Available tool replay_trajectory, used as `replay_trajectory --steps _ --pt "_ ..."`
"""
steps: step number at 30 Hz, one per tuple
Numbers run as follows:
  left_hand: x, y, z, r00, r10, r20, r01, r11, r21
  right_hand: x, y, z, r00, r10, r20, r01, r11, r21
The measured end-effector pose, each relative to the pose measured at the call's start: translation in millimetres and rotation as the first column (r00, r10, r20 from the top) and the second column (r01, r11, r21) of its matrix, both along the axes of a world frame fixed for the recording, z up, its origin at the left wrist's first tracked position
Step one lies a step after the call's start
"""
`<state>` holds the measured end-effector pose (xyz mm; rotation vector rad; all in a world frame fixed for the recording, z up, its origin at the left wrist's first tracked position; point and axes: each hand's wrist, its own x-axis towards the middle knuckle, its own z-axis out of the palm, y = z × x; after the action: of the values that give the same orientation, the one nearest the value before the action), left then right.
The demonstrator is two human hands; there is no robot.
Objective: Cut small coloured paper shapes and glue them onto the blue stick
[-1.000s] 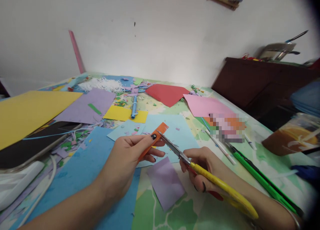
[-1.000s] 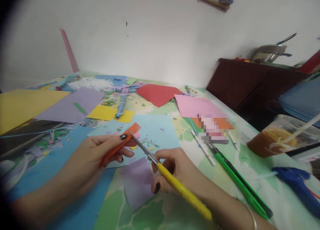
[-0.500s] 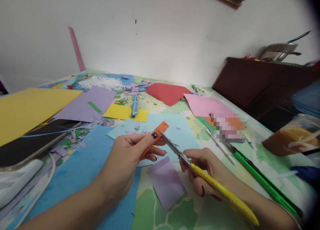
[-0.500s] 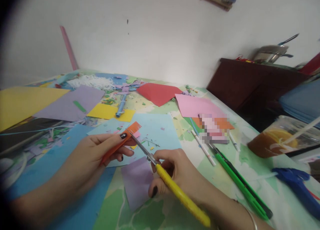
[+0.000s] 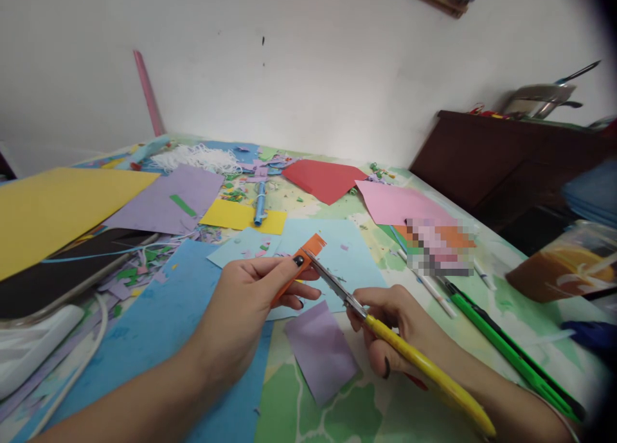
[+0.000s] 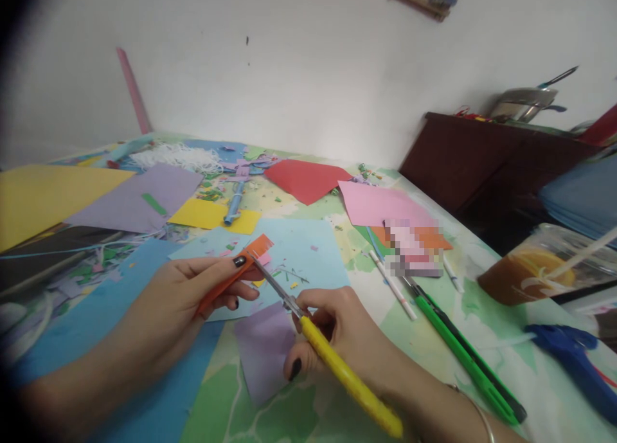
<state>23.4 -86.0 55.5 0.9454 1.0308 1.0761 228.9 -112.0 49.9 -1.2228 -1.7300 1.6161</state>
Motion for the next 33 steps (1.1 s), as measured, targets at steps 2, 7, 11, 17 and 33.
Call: replay_trajectory --steps 2,7,11,17,33 --pt "0.0 -0.7 0.9 1.000 0.002 -0.001 -0.002 1.000 0.000 -0.3 0.2 -1.7 1.000 -0.010 0.000 0.010 1.000 0.007" --pt "-0.9 -1.4 0.3 1.000 0.003 0.013 -0.003 1.000 -0.006 -1.8 -0.3 -2.3 1.000 -0.022 0.005 0.022 0.999 0.037" --pt "-0.4 0.0 -0.9 1.000 0.004 0.014 -0.004 1.000 0.003 -2.0 0.9 -3.6 1.000 -0.019 0.007 0.018 0.997 0.070" --pt "0.1 -0.7 -1.1 1.000 0.023 0.008 -0.023 1.000 0.000 -3.4 2.0 -3.3 0.999 -0.033 0.015 0.032 0.996 0.085" --pt "0.1 1.4 -2.0 0.999 0.024 0.022 -0.023 1.000 -0.007 2.9 0.4 -7.2 0.991 0.032 -0.131 -0.034 0.999 -0.010"
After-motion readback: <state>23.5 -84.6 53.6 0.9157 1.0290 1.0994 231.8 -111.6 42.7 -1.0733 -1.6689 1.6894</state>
